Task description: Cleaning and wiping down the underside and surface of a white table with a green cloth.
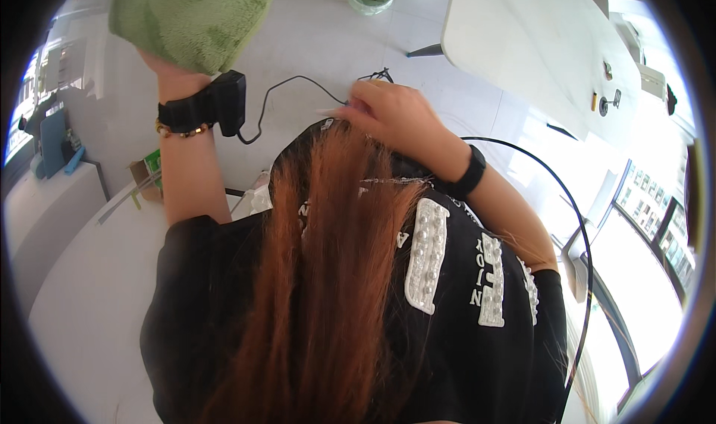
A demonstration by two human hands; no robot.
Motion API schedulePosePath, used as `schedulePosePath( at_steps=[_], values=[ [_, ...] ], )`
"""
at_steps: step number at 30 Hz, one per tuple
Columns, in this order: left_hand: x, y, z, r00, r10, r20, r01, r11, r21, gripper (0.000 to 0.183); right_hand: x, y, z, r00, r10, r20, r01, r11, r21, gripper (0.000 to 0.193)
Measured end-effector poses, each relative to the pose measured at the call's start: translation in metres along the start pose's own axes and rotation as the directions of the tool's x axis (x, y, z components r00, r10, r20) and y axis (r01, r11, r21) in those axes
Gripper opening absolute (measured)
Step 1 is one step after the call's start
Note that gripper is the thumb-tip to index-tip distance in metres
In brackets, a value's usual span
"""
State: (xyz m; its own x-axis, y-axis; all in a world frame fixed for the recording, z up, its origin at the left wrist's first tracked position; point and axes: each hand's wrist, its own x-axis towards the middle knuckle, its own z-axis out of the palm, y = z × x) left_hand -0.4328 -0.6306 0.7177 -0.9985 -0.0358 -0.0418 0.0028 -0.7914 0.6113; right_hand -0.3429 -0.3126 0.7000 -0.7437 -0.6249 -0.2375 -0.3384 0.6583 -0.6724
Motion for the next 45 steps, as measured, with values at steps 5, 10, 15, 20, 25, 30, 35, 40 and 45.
schedulePosePath(
  at_steps=[5, 10, 15, 20, 25, 30, 35, 40, 45],
  values=[
    [-0.017, -0.048, -0.003, 0.999, -0.046, -0.03, 0.044, 0.997, -0.07, 0.061, 0.014, -0.038, -0.019, 0.96, -0.279, -0.006, 0.204, 0.687, 0.698, 0.04],
    [-0.01, -0.06, 0.006, 0.994, -0.109, -0.013, 0.107, 0.988, -0.112, 0.06, -0.035, -0.04, -0.067, 0.703, -0.71, 0.037, 0.291, 0.335, 0.896, 0.05],
    [-0.006, -0.06, 0.003, 0.992, -0.123, 0.0, 0.122, 0.985, -0.126, 0.06, -0.087, -0.019, -0.11, 0.742, -0.657, 0.135, 0.267, 0.475, 0.838, 0.035],
    [-0.002, -0.063, 0.005, 0.99, -0.137, 0.021, 0.139, 0.98, -0.141, 0.06, -0.094, -0.011, -0.098, 0.843, -0.535, 0.054, 0.136, 0.309, 0.941, 0.029],
    [-0.005, -0.062, 0.007, 0.993, -0.115, 0.028, 0.117, 0.986, -0.122, 0.059, -0.008, 0.026, -0.064, 0.958, -0.112, 0.265, -0.169, 0.527, 0.833, 0.042],
    [-0.002, -0.059, 0.012, 0.996, -0.074, 0.049, 0.079, 0.991, -0.108, 0.059, 0.067, 0.013, 0.031, 0.844, 0.063, 0.533, -0.296, 0.883, 0.364, 0.054],
    [0.001, -0.052, 0.007, 1.0, -0.01, 0.016, 0.012, 0.997, -0.08, 0.058, 0.075, 0.014, 0.084, 0.73, 0.157, 0.665, -0.111, 0.988, -0.111, 0.074],
    [0.004, -0.05, 0.008, 1.0, -0.018, 0.004, 0.018, 0.996, -0.082, 0.058, 0.077, -0.007, 0.08, 0.695, 0.265, 0.669, -0.158, 0.963, -0.217, 0.081],
    [0.005, -0.055, 0.007, 0.999, -0.049, 0.006, 0.05, 0.994, -0.097, 0.058, 0.084, -0.006, 0.078, 0.616, 0.087, 0.783, -0.163, 0.986, 0.018, 0.077]
  ],
)
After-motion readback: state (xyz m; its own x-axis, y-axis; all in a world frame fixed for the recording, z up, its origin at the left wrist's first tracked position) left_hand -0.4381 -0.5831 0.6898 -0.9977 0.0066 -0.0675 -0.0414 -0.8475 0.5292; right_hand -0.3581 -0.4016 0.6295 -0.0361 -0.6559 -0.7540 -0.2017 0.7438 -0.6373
